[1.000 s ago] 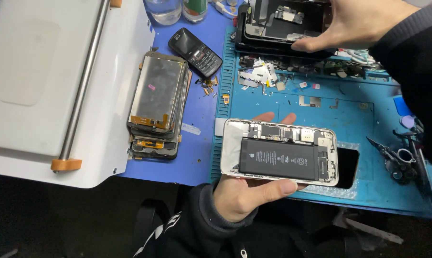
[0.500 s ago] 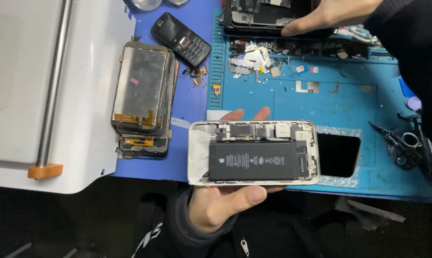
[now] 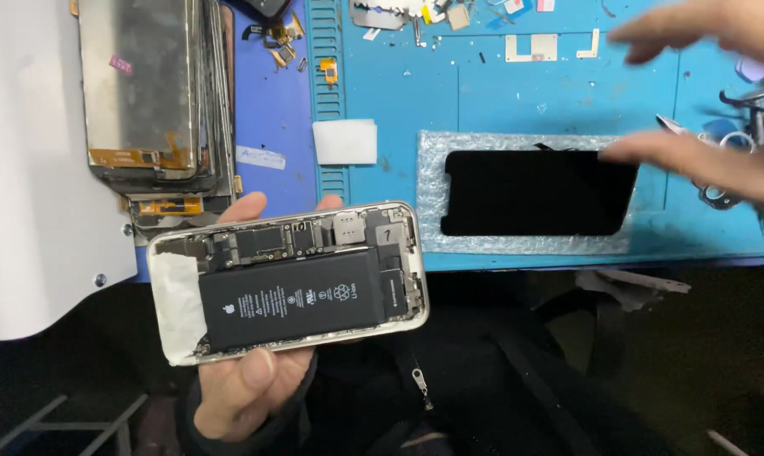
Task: Repairing a smartphone by cleaning the screen component and connecting internal ribbon cables to the main body.
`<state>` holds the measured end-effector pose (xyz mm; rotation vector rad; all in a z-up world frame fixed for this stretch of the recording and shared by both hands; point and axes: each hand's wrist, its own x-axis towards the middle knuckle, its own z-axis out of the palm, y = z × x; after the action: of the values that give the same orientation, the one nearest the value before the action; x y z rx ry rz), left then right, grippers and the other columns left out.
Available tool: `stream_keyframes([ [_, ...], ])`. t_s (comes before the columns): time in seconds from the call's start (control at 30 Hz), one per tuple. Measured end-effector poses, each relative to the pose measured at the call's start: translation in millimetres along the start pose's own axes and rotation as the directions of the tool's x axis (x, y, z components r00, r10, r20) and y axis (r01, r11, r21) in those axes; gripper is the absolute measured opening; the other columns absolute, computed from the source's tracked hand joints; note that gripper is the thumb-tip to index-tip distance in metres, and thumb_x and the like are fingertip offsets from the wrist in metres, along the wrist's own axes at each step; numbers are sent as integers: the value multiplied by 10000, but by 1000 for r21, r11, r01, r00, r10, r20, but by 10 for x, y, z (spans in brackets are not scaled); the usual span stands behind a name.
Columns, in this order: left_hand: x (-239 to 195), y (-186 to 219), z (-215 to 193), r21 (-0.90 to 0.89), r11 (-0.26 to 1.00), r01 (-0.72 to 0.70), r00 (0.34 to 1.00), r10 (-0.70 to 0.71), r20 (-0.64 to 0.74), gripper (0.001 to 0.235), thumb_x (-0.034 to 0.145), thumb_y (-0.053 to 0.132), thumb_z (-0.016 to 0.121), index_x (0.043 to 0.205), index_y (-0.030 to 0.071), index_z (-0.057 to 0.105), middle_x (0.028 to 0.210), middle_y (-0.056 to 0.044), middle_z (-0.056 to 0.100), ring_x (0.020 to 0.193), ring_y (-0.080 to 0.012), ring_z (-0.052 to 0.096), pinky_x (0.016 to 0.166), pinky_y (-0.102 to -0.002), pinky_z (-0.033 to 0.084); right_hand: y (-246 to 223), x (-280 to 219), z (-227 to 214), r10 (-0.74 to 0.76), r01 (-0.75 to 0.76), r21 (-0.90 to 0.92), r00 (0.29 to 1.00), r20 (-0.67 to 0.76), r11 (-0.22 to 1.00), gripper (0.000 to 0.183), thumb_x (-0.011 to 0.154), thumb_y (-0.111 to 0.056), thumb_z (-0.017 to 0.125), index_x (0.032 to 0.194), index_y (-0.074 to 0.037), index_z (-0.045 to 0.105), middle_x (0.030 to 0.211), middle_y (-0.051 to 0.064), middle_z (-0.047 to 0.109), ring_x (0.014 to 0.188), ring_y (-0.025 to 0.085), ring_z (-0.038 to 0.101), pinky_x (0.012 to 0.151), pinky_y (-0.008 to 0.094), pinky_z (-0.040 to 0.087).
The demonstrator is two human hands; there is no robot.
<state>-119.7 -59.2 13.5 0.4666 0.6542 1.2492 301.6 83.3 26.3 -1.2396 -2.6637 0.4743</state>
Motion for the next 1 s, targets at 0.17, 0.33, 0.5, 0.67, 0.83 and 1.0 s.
stream_keyframes([
  [0.17,-16,-81,19,-7,1000,24,999,-23,38,1109,839,215,832,1626,24,75,1628,-415,266,1549,-488,317,1215,-663,357,-998,-72,33,-22,26,-253,1000,18,967,868,602,-324,896,1356,-15,596,1225,186,666,1084,324,642,895,431,514],
  [0.33,-122,-248,-7,93,993,-75,996,70,63,1009,881,191,809,1614,-17,148,1620,-351,287,1510,-437,400,1275,-606,349,-1121,-174,160,-48,26,-261,996,-78,965,864,632,-314,887,1365,5,560,1319,197,615,1149,387,619,924,474,517],
  [0.5,-254,-333,-79,112,991,-74,994,64,88,984,899,170,796,1631,-25,168,1640,-317,318,1534,-420,408,1302,-584,350,-1064,-235,215,-68,50,-246,996,-64,968,855,658,-303,879,1387,7,557,1350,183,602,1129,369,620,921,452,525],
  [0.67,-337,-446,-121,132,982,-138,988,127,93,952,908,112,781,1629,-29,175,1651,-271,321,1551,-417,413,1319,-595,365,-1151,-172,190,-99,79,-308,994,-49,948,795,694,-305,881,1365,-4,580,1342,162,618,1120,344,627,904,427,529],
  [0.83,-356,-452,-62,123,987,-106,990,93,103,941,886,64,751,1621,-34,170,1619,-284,354,1534,-419,421,1306,-579,359,-1244,-120,185,-149,125,-428,989,-22,895,726,718,-338,849,1338,-44,612,1329,121,635,1164,306,641,917,409,533],
  [1.0,-378,-472,-89,126,984,-124,988,111,105,928,886,71,749,1617,-42,188,1620,-268,359,1542,-411,425,1312,-567,367,-1271,-124,188,-164,150,-446,986,6,883,703,725,-333,829,1334,-56,614,1360,111,624,1178,286,636,922,397,530],
])
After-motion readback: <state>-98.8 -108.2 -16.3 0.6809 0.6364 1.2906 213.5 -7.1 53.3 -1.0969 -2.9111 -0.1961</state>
